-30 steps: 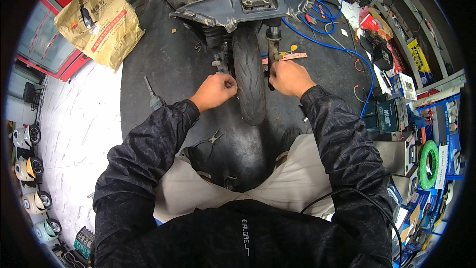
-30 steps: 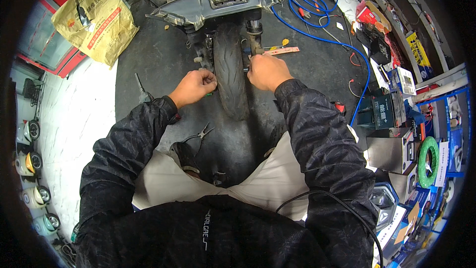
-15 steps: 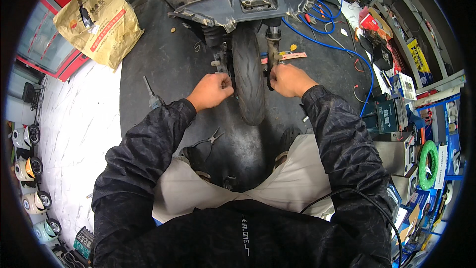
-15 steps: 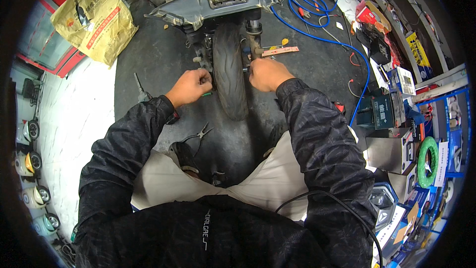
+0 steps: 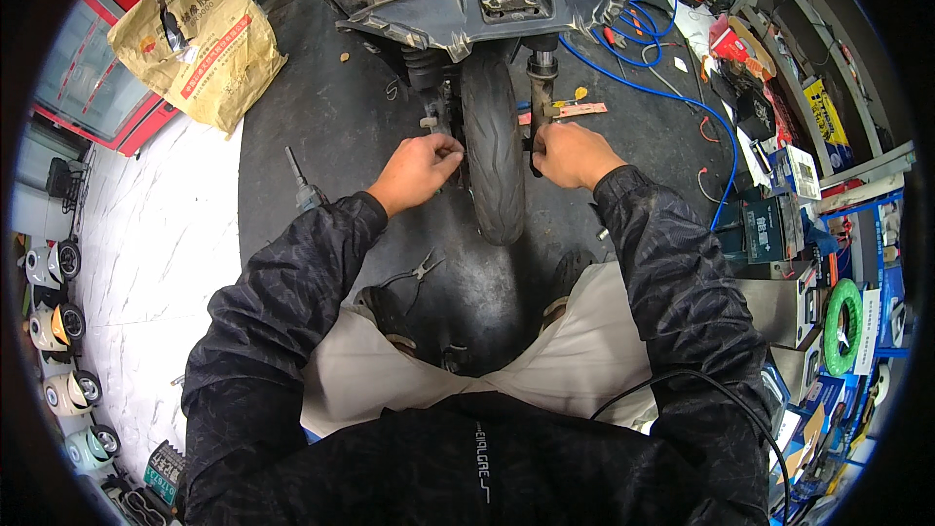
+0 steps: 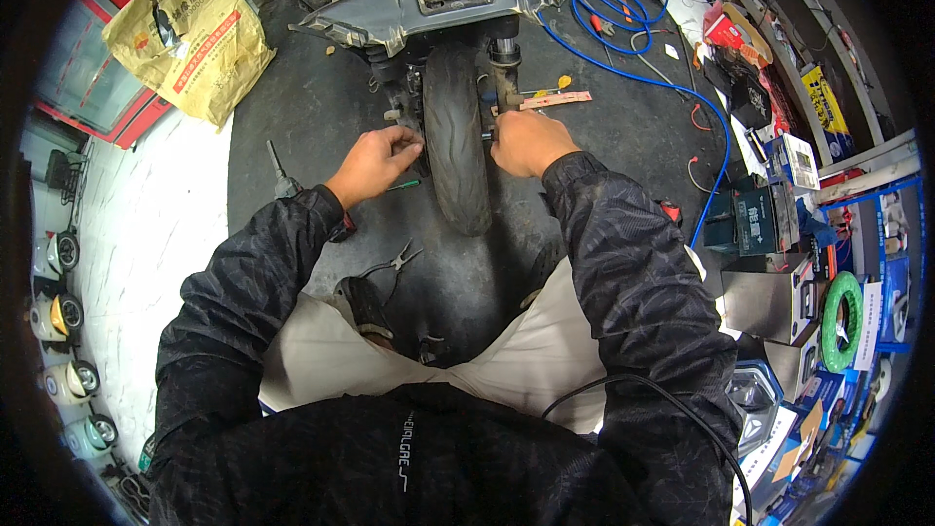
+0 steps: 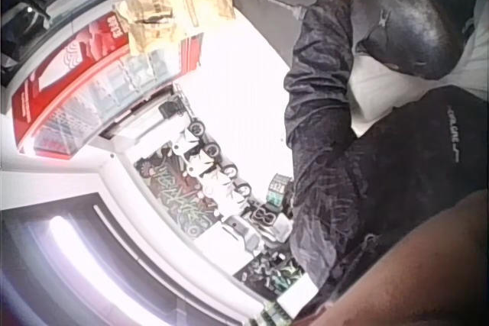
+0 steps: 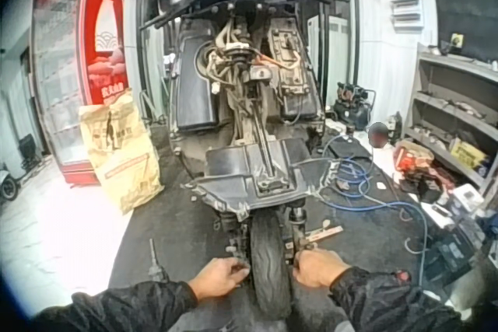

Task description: The person uses a power drill to remove bolts from the front wheel assembly of a scooter. They then use a screwdriver to adjust components near the tire and handle a blue plastic body panel, placing it aside.

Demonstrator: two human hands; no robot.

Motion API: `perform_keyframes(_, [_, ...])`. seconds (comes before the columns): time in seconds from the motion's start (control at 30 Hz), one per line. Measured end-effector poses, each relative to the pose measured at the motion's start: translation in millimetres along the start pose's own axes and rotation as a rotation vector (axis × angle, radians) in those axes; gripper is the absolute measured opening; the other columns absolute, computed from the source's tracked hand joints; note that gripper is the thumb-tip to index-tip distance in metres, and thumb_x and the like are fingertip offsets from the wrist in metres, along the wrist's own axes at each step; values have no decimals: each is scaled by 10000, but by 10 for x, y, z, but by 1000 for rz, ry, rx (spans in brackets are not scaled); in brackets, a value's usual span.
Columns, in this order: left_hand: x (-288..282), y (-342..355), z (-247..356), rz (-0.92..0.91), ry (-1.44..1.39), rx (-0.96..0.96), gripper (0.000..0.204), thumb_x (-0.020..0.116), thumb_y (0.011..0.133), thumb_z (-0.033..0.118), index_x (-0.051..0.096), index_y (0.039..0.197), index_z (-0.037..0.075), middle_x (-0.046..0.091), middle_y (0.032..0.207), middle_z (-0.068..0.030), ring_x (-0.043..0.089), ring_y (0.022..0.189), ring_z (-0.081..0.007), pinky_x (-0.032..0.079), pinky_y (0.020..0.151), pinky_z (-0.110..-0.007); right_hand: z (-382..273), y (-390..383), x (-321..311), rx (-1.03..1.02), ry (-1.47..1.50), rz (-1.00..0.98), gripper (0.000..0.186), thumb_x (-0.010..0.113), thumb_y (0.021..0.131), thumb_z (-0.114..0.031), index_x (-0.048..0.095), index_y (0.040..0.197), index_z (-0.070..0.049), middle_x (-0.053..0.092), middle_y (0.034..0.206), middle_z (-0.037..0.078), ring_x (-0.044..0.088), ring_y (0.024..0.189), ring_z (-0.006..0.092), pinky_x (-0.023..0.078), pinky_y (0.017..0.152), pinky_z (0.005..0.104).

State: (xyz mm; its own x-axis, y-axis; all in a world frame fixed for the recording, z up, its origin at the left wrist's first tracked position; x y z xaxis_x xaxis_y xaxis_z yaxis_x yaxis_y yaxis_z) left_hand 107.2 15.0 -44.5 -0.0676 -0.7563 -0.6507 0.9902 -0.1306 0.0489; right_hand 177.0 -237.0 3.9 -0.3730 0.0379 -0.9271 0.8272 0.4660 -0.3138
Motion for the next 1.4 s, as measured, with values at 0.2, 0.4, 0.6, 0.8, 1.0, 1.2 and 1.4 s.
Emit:
perform_keyframes(0.2, [87, 27, 12, -45, 18, -9, 309, 733, 1004, 240, 759, 1127, -42, 780, 910, -150, 747, 798, -229, 584, 772, -366, 0, 5, 41, -15, -14, -23, 354, 663, 939, -247, 762, 1184, -11, 767, 1201, 232, 725, 1160, 411, 577, 1004, 516])
perform_keyframes(0.4, [148, -40, 32, -60, 15, -49, 308, 732, 977, 233, 763, 1096, -50, 776, 897, -146, 738, 789, -217, 582, 757, -369, 10, 38, 94, -110, 74, -25, 340, 677, 914, -228, 790, 1149, -10, 767, 1158, 251, 725, 1132, 431, 575, 1002, 511])
perform_keyframes(0.6, [156, -74, 81, -99, 5, -57, 288, 718, 913, 216, 766, 1015, -49, 777, 902, -209, 773, 839, -339, 594, 792, -418, 0, 87, 138, -127, 109, -74, 313, 671, 883, -203, 812, 1069, 6, 768, 1096, 273, 731, 1092, 446, 578, 978, 498])
perform_keyframes(0.8, [180, -86, 97, -152, 35, -7, 250, 713, 881, 188, 758, 968, -42, 771, 885, -198, 771, 845, -343, 591, 792, -424, -33, 90, 230, -43, 86, -222, 342, 672, 886, -235, 812, 1074, 14, 764, 1129, 274, 729, 1094, 457, 581, 968, 500])
perform_keyframes(1.0, [137, -68, 85, -96, 49, -38, 271, 723, 937, 211, 759, 1053, -31, 771, 882, -153, 745, 811, -255, 581, 783, -382, -90, -1, 196, -31, -45, -184, 362, 681, 881, -257, 810, 1102, 0, 778, 1161, 236, 744, 1095, 433, 589, 954, 499])
perform_keyframes(1.2, [115, -72, 76, -39, -8, -27, 282, 716, 965, 231, 758, 1073, -25, 776, 896, -158, 748, 821, -270, 585, 790, -390, 13, -30, -34, 68, -79, 11, 307, 683, 893, -231, 802, 1084, -22, 789, 1134, 208, 752, 1084, 405, 592, 954, 499])
perform_keyframes(1.4, [155, -33, 71, -12, 9, -23, 270, 707, 957, 231, 762, 1041, -20, 779, 890, -180, 759, 815, -317, 590, 784, -411, 58, -38, 29, 30, -26, 3, 278, 668, 910, -206, 790, 1087, -29, 779, 1147, 219, 735, 1104, 417, 588, 963, 512])
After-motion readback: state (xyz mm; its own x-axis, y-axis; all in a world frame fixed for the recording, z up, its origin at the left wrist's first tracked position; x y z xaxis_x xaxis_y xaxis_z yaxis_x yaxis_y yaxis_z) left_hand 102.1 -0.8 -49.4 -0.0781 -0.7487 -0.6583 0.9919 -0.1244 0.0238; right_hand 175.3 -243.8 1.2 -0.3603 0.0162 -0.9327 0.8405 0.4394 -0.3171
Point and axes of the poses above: each hand's wrist, its own y-axis towards the middle knuckle, its own x-axis out of the palm, z = x × y, the point moved 3 cm from there along y, towards the middle knuckle
